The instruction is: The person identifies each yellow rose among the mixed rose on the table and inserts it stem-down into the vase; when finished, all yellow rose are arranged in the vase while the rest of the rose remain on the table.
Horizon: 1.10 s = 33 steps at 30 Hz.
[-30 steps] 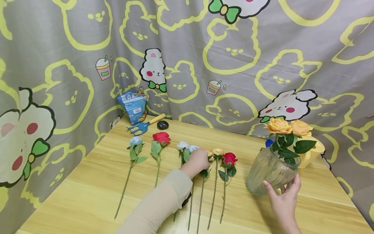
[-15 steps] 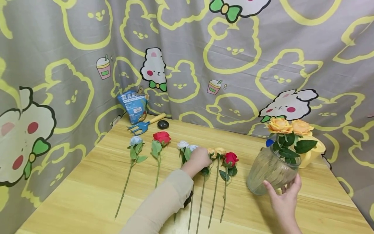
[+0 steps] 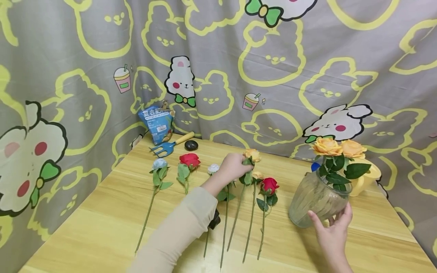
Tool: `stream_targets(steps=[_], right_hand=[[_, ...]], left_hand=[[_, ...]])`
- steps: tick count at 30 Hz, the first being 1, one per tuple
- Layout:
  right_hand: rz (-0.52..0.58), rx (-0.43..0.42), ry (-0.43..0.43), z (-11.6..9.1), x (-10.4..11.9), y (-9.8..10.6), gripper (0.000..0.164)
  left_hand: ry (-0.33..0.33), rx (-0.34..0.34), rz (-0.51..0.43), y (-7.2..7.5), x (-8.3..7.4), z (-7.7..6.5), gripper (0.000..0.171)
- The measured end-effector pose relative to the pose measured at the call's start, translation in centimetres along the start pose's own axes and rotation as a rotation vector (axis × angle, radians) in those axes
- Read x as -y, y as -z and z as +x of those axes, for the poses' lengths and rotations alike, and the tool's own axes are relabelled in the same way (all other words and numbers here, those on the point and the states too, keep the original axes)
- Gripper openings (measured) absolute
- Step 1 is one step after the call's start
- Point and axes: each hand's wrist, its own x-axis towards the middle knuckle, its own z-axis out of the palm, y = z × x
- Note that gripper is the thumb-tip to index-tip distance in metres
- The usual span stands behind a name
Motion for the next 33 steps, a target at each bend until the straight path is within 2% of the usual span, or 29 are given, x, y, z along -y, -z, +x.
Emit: stream_targets(steps=[4, 11, 15, 18, 20, 23, 25, 29, 33], right_hand=[[-0.003, 0.006, -0.002, 0.0, 0.0, 0.0, 0.100], [-0.012, 0.009, -0.009, 0.1, 0.1, 0.0, 0.100], [-0.026, 0.013, -0.023, 0.0, 0.1, 0.1, 0.100], [-0.029, 0.010, -0.027, 0.0, 0.2, 0.1, 0.099], [-0.019, 0.006, -0.023, 0.0, 0.1, 0.1, 0.099], [-0.006, -0.003, -0.016, -0.1, 0.1, 0.1, 0.098], [0.006, -0.006, -0.012, -0.1, 0.0, 0.0, 0.097], [0.012, -0.009, -0.002, -0.1, -0.1, 0.0, 0.097], [0.023, -0.002, 0.019, 0.0, -0.1, 0.0, 0.098]], left_hand=[[-0.112, -0.006, -0.057, 2.3, -1.4, 0.3, 0.038], [-0.332, -0.063, -0.368, 6.2, -5.0, 0.5, 0.024], [-0.441, -0.085, -0.498, 7.7, -7.7, 0.3, 0.018], [-0.534, -0.108, -0.576, 8.3, -9.5, 0.2, 0.016], [-0.627, -0.147, -0.617, 8.3, -10.6, 0.4, 0.016], [-0.766, -0.247, -0.612, 8.3, -12.2, 0.7, 0.017], [-0.836, -0.323, -0.609, 8.4, -13.2, 0.8, 0.016], [-0.881, -0.443, -0.627, 8.6, -15.3, 0.8, 0.015], [-0.885, -0.485, -0.704, 8.6, -16.7, 0.9, 0.012]])
